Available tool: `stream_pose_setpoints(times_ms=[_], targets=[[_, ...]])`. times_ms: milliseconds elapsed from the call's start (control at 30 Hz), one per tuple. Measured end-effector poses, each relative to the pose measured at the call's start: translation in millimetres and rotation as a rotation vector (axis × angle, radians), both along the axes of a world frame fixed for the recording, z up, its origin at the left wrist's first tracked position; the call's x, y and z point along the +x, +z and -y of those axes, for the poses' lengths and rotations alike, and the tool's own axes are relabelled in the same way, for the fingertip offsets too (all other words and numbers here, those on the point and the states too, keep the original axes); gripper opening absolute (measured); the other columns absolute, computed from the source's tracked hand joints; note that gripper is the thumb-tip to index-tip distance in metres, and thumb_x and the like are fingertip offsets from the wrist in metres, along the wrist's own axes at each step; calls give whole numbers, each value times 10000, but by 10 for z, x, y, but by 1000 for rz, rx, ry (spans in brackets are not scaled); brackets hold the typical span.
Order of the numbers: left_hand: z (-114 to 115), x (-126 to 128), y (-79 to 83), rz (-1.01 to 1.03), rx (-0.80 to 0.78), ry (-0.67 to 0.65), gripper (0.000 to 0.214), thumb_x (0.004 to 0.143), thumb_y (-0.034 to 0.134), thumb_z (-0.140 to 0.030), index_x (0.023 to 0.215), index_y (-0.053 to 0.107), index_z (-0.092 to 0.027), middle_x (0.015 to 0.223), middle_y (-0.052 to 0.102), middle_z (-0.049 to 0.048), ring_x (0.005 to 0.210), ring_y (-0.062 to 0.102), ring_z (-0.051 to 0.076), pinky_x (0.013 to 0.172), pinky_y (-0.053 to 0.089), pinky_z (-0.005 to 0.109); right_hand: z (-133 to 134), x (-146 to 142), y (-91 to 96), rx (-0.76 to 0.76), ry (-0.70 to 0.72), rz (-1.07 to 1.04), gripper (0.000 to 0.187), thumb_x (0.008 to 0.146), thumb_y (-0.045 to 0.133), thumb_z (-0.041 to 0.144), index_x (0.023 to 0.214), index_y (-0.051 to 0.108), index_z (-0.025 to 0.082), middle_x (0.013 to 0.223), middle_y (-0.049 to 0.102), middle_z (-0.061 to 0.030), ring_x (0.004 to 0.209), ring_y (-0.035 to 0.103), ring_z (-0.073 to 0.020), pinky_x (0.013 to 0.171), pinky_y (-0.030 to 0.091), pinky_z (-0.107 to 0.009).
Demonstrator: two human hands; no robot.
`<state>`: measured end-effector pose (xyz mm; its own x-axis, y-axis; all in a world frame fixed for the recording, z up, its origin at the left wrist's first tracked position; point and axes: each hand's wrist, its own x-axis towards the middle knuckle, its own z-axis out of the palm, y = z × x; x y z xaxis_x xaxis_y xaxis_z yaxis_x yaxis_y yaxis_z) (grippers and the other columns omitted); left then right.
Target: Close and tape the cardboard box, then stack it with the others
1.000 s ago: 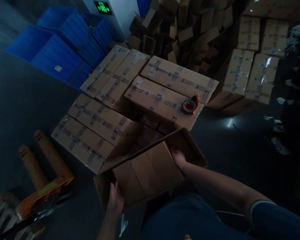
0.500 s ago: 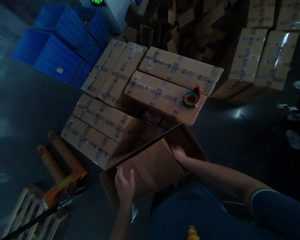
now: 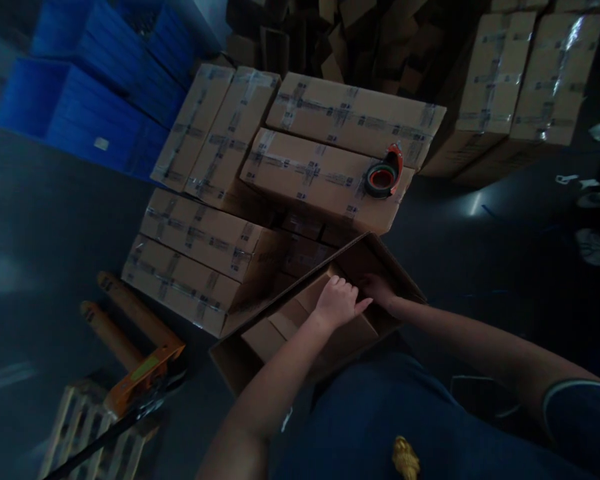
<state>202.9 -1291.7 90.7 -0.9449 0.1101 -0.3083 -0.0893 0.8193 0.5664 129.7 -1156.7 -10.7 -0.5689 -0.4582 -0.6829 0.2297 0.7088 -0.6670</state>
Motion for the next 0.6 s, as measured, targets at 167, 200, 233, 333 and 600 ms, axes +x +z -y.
stream_pose_setpoints(times_ms=[167,200,233,333,600], targets=[[-46,-14,54,-20,-101,-73,515,954,352,-501,871,713,-142,888,669,197,994,558,341,972,307,517,-143,-117,-82,30,178,-274,723,652,676,67,1343,462,92,1412,421,-198,1235,438,-283,1035,361,-369],[-58,-29,53,-32,-125,-88,490,956,362,-468,868,714,-139,874,669,194,975,561,335,961,313,513,-143,-138,-87,32,217,-316,762,627,704,83,1347,455,89,1432,386,-205,1262,404,-303,1055,338,-378],[-68,-43,52,-48,-160,-112,463,955,373,-434,863,715,-136,858,668,190,952,565,327,949,319,505,-138,-157,-92,37,251,-351,801,602,733,106,1350,449,86,1436,368,-211,1268,389,-318,1062,329,-383],[-83,-60,70,-101,-278,-185,382,938,412,-347,835,710,-131,797,663,171,878,575,295,910,337,470,-110,-199,-122,78,314,-426,901,564,797,204,1367,407,80,1417,353,-223,1231,410,-333,1037,354,-387],[-63,-64,210,-123,-410,-236,246,870,493,-279,809,685,-139,791,668,104,818,566,249,853,347,423,-120,-288,-293,154,387,-502,1014,539,834,415,1384,361,115,1411,347,-193,1228,428,-331,1014,396,-390]])
